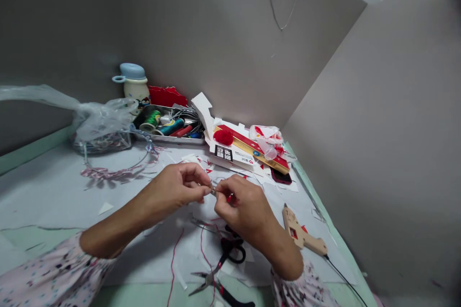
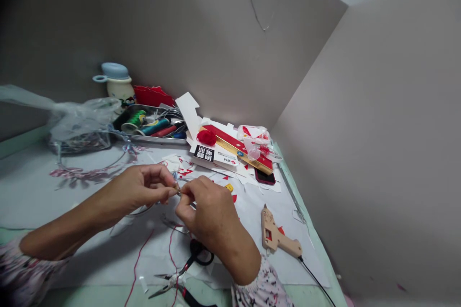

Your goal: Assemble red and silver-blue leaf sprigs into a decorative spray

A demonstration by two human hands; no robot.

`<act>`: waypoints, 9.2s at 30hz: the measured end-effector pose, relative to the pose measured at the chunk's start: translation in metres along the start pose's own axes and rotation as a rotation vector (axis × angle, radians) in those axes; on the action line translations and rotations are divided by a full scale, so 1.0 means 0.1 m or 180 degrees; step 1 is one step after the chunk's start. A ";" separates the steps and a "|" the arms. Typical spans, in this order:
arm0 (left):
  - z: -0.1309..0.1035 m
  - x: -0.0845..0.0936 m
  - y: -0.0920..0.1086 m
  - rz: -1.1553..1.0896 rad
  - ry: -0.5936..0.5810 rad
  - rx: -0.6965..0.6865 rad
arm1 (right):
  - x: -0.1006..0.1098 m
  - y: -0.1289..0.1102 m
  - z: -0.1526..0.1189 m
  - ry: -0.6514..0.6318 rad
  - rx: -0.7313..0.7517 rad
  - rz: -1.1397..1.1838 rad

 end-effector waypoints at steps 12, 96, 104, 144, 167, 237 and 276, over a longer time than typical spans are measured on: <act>-0.09 0.03 0.16 0.1224 0.0457 -0.1463 | -0.03 0.12 0.02 -0.0207 -0.0773 0.0955; -0.05 0.15 0.09 0.0362 0.1014 -0.1438 | -0.38 0.46 -0.04 -0.0591 -0.2156 0.2665; -0.02 0.12 0.11 0.0987 0.1040 -0.1440 | -0.12 0.50 0.06 -0.0518 -0.1426 0.1966; 0.10 -0.47 -0.01 -0.0756 0.0409 -0.0756 | 0.60 0.41 -0.01 -0.0396 -0.0872 0.0764; 0.09 -0.31 -0.35 -0.0658 0.0898 -0.0744 | -0.52 0.49 0.00 0.0402 -0.1634 0.3395; 0.22 -0.44 -0.41 -0.2730 0.0260 0.0299 | -0.46 0.70 -0.05 0.1259 -0.2009 0.3997; 0.18 -0.25 -0.47 -0.0608 0.1231 -0.0291 | -0.54 0.71 0.07 0.0875 -0.1965 0.2840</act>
Point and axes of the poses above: each hand's wrist, its own z-axis towards the middle knuckle, its own x-axis out of the back of the hand, y = z × x, the point moved 6 cm from there along z, towards the middle knuckle
